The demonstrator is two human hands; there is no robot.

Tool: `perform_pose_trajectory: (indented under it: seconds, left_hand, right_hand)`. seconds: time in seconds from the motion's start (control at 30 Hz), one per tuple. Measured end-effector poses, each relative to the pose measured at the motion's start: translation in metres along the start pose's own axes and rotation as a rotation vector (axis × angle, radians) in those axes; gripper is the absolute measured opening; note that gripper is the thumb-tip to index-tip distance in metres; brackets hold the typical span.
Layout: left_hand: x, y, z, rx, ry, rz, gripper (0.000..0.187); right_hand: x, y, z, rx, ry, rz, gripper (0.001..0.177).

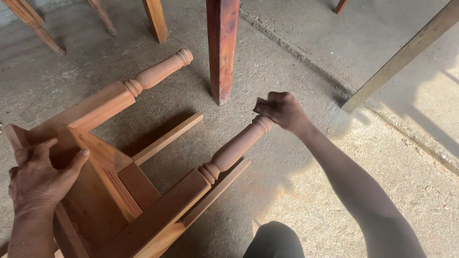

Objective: The person sands the legs of a wooden chair using sandpaper.

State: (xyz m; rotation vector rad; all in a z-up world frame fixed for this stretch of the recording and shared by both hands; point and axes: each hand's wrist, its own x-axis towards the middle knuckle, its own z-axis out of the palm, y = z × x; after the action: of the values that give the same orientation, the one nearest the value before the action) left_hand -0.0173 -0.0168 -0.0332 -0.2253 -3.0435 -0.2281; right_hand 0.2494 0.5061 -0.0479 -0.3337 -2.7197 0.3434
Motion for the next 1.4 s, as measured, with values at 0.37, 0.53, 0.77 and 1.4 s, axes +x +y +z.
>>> perform_pose_trajectory:
  seconds: [0.37, 0.53, 0.77, 1.4]
  left_hand:
    - [0.019, -0.013, 0.029, 0.134, -0.008, -0.046, 0.101]
    - [0.022, -0.018, 0.037, 0.182, 0.002, -0.034, 0.102]
    - [0.017, -0.015, 0.028, 0.174, -0.026, -0.039, 0.101]
    - [0.023, -0.023, 0.030, 0.016, -0.017, -0.011, 0.099]
  right_hand:
    - [-0.009, -0.020, -0.008, 0.382, -0.028, 0.338, 0.033]
    - [-0.006, -0.026, -0.005, 0.465, 0.210, 0.140, 0.034]
    - [-0.022, -0.019, 0.008, 0.474, 0.285, 0.348, 0.035]
    - [-0.028, -0.016, 0.035, 0.758, 0.564, 0.178, 0.038]
